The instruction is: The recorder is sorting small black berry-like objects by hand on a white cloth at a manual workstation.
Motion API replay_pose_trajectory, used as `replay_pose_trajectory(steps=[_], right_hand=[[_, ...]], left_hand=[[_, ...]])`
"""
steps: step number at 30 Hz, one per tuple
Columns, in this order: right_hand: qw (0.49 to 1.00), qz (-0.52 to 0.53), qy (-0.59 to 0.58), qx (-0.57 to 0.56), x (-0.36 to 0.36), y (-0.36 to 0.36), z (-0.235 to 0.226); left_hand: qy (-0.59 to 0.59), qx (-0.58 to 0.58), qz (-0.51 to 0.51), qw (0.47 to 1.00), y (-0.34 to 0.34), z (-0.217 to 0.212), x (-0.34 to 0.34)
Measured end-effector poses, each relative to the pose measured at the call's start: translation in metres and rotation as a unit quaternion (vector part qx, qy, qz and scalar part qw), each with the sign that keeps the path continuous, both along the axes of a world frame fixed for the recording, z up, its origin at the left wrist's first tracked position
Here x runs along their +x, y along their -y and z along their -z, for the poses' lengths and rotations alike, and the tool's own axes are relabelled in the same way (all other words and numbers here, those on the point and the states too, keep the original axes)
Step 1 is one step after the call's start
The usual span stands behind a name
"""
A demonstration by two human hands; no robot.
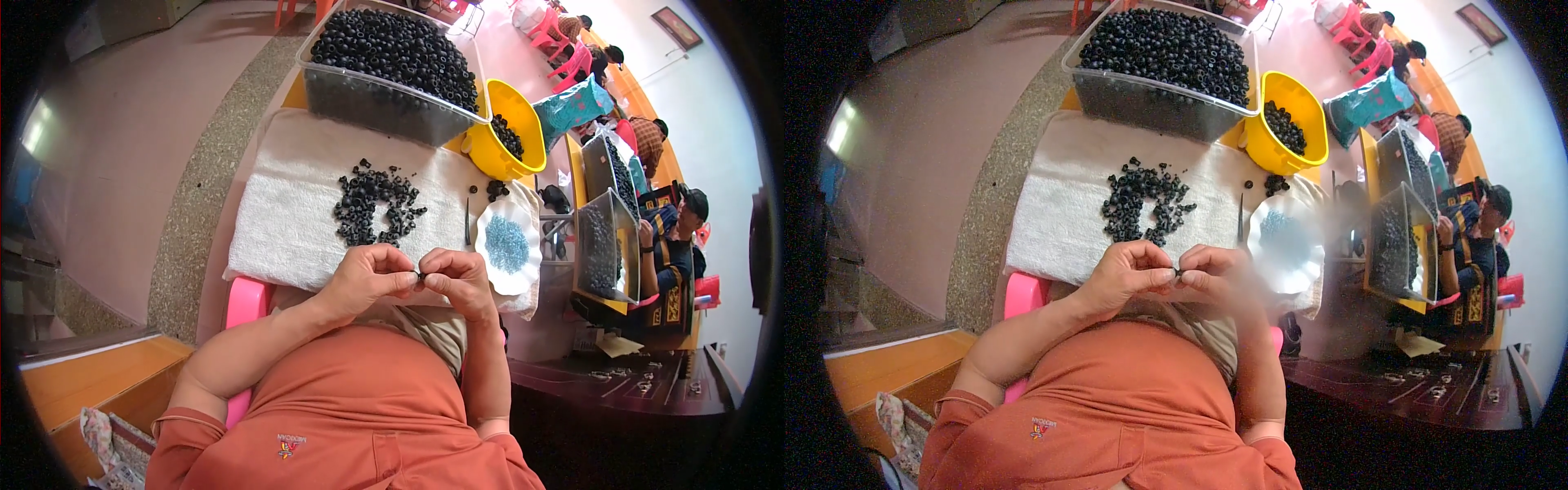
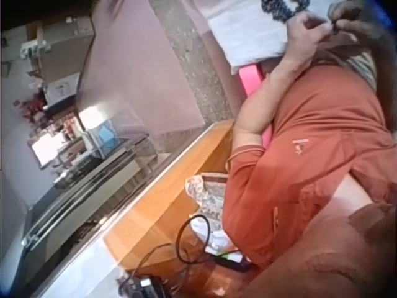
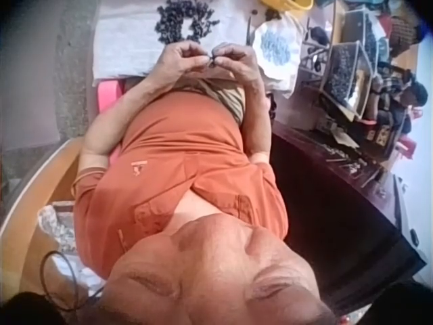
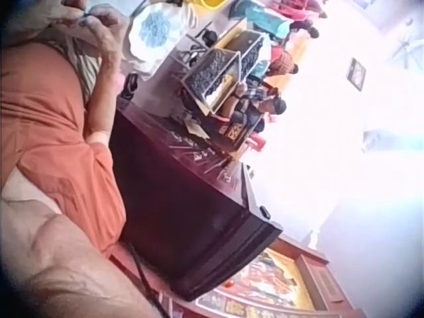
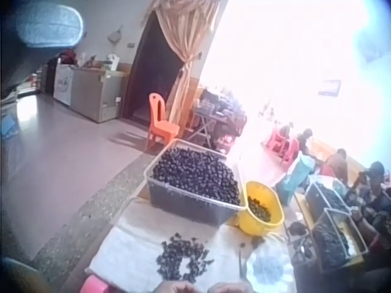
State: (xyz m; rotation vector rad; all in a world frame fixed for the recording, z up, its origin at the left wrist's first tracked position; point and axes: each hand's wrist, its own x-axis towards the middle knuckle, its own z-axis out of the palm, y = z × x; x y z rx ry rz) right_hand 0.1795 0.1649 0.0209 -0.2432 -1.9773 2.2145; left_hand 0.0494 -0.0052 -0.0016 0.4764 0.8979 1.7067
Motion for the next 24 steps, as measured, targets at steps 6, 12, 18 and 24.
replay_pose_trajectory(steps=[6, 12, 18, 24], right_hand=[[1.0, -0.004, 0.029, 0.012, 0.0013, -0.002, -0.0012], [0.998, -0.029, 0.049, 0.029, 0.0036, -0.0064, 0.0], [0.997, -0.065, 0.028, 0.027, 0.0028, -0.0071, -0.0021], [0.995, -0.07, 0.064, 0.007, 0.0029, -0.0048, -0.0022]], left_hand=[[-0.02, -0.004, 0.013, 1.0, -0.0005, 0.0033, 0.0019], [-0.024, 0.0, 0.012, 1.0, -0.0022, 0.005, 0.0038], [-0.017, 0.004, 0.021, 1.0, -0.0023, 0.0068, 0.0032], [-0.019, -0.001, 0.031, 0.999, -0.0029, 0.0074, 0.003]])
